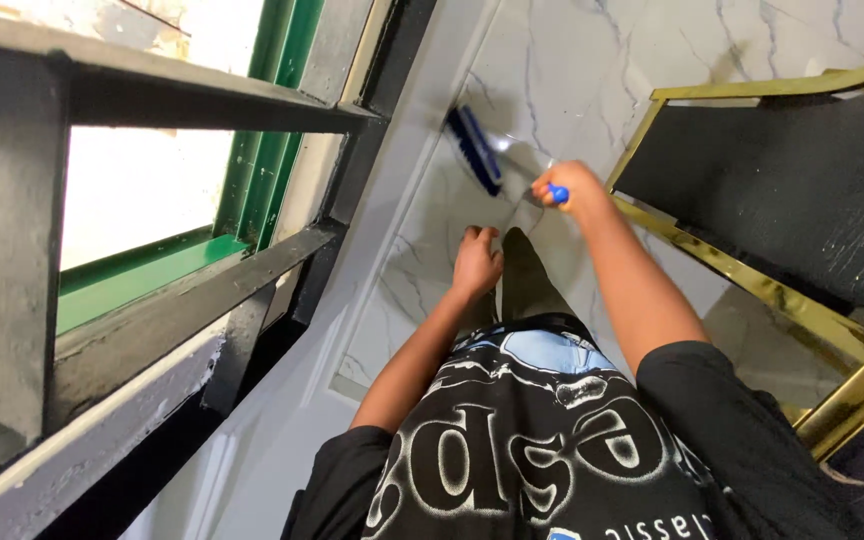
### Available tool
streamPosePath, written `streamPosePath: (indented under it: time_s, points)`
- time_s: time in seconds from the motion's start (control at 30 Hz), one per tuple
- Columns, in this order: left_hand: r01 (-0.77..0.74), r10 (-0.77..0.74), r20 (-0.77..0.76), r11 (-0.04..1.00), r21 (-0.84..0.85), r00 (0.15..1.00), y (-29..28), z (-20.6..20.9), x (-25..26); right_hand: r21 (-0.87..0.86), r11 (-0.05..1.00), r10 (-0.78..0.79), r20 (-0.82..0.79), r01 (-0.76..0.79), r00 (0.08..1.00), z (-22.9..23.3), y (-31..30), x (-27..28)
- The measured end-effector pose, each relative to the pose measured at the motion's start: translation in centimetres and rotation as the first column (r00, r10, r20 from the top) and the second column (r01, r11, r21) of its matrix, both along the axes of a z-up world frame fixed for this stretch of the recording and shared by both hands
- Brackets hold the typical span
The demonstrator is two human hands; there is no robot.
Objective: The person is sweeping a tiled floor using a broom, moving around chairs and under a sink.
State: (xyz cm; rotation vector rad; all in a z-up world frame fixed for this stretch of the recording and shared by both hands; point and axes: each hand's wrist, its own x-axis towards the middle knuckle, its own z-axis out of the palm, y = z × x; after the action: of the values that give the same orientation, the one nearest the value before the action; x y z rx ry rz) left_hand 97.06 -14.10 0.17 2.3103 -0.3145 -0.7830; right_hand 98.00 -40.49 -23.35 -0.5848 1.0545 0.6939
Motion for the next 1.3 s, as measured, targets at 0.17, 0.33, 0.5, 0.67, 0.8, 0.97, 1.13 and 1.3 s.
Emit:
streamPosePath:
  time_s: [0.17,0.33,0.5,0.67,0.8,0.97,1.13,1.3]
  points:
    - [0.008,-0.008,-0.043,1.0,0.011,0.999,-2.1,0.6,0.9,-0.171,0.977,-0.123,0.046,0.129,0.991,10.3,-4.2,3.7]
    - [0.023,-0.024,-0.044,1.0,-0.011,0.999,-3.3,0.7,1.1,-0.367,0.915,-0.127,0.133,0.167,0.983,14.1,-4.2,2.4]
    - [0.02,-0.021,-0.037,0.999,-0.036,0.999,-4.4,0.5,1.9,-0.334,0.938,-0.06,0.093,0.088,0.994,18.7,-1.6,-3.4]
    - [0.021,-0.021,-0.03,1.0,-0.015,0.999,-5.2,0.5,2.4,-0.152,0.987,-0.049,0.026,0.052,0.998,16.9,0.3,-5.0]
    - [0.009,-0.009,-0.001,1.0,-0.008,1.0,-5.8,0.2,2.7,0.172,0.984,-0.035,-0.06,0.045,0.998,5.0,-0.1,-3.9]
    - [-0.004,0.004,0.008,1.0,0.001,1.0,-6.3,0.6,2.9,0.213,0.964,-0.152,-0.037,0.156,0.988,-0.2,-5.0,1.3]
    - [0.019,-0.019,0.027,1.0,-0.001,0.999,-7.2,0.5,3.2,-0.048,0.963,-0.261,0.073,0.265,0.963,6.8,-10.0,5.3]
    - [0.024,-0.024,-0.007,1.0,-0.008,1.0,-8.4,0.9,3.1,-0.617,0.787,0.146,0.191,0.003,0.971,16.3,-7.0,1.3]
